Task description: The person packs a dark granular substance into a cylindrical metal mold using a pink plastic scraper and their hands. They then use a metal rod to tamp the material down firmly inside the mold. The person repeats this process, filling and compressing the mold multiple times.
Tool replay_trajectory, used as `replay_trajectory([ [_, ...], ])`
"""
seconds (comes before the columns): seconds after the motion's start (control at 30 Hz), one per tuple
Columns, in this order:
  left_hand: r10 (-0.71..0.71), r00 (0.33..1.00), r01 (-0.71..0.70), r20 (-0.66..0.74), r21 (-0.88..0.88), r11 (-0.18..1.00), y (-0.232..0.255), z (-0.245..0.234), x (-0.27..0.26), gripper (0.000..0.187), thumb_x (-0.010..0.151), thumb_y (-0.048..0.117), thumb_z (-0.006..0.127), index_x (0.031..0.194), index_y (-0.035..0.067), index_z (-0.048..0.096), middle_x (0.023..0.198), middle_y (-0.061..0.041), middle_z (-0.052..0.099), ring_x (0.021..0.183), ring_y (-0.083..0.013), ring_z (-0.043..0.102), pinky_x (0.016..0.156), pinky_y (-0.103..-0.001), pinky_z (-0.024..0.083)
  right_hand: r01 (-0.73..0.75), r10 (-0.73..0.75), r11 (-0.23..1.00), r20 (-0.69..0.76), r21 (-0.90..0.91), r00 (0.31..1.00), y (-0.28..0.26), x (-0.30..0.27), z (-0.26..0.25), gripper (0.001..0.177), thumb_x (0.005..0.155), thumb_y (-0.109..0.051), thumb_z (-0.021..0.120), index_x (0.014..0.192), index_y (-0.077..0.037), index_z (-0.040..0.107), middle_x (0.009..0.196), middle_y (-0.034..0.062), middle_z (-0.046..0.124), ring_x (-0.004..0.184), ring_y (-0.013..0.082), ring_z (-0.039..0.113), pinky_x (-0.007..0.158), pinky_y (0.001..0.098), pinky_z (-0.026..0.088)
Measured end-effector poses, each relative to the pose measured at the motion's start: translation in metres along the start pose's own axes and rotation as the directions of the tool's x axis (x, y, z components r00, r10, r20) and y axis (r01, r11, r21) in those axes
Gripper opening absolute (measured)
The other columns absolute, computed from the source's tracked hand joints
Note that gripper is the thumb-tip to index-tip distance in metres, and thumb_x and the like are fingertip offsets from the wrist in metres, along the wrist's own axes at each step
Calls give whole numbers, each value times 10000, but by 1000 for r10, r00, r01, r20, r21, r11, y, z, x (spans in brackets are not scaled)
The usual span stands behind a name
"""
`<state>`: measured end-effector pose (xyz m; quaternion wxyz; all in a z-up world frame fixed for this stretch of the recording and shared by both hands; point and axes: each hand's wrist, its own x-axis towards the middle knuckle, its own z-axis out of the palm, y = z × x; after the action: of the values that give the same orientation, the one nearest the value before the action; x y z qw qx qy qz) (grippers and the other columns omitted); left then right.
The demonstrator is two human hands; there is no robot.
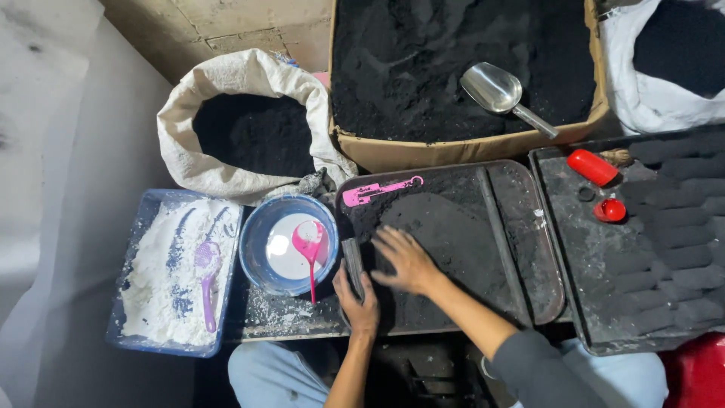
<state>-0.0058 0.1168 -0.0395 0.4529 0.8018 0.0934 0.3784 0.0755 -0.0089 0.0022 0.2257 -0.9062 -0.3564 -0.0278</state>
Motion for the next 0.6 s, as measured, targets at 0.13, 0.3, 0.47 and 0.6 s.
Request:
replay_trajectory([
  [0.13, -7, 1000, 7, 3, -10, 1000, 5, -2, 1, 469, 783, 73, 608, 1199, -66, 442, 1047, -211, 508, 957, -358, 527, 830, -428, 408, 34, 17, 980, 255, -197, 967, -17, -33, 11, 848, 568, -433, 726, 1266, -74, 405, 1358, 181, 313, 1289, 338, 246, 1007, 464, 277],
  [0.3, -35, 997, 33, -69, -23, 999, 13, -6, 2, 460, 780, 87, 624, 1180, -68, 457, 1075, -197, 513, 963, -332, 532, 833, -422, 398, 165, -168, 975, -7, -150, 986, 11, -43, 90, 435, 578, -157, 681, 979, -59, 543, 1001, 158, 470, 1031, 382, 448, 782, 486, 429],
  [0.47, -47, 993, 41, -108, -60, 997, 23, -12, 6, 469, 778, 85, 629, 1190, -65, 463, 1060, -203, 510, 956, -332, 530, 839, -406, 395, 145, -143, 989, 52, -34, 988, -1, -30, 46, 358, 658, -171, 601, 1002, -102, 527, 1004, 101, 443, 1013, 321, 397, 780, 513, 390],
  [0.6, -102, 989, 92, -103, -97, 991, 40, -15, 13, 463, 783, 94, 627, 1194, -54, 476, 1051, -191, 518, 952, -319, 539, 846, -394, 397, -234, 231, 972, -132, -10, 964, -17, -46, -31, 675, 757, -531, 473, 1316, -167, 371, 1151, 197, 453, 1145, 375, 391, 882, 515, 310],
])
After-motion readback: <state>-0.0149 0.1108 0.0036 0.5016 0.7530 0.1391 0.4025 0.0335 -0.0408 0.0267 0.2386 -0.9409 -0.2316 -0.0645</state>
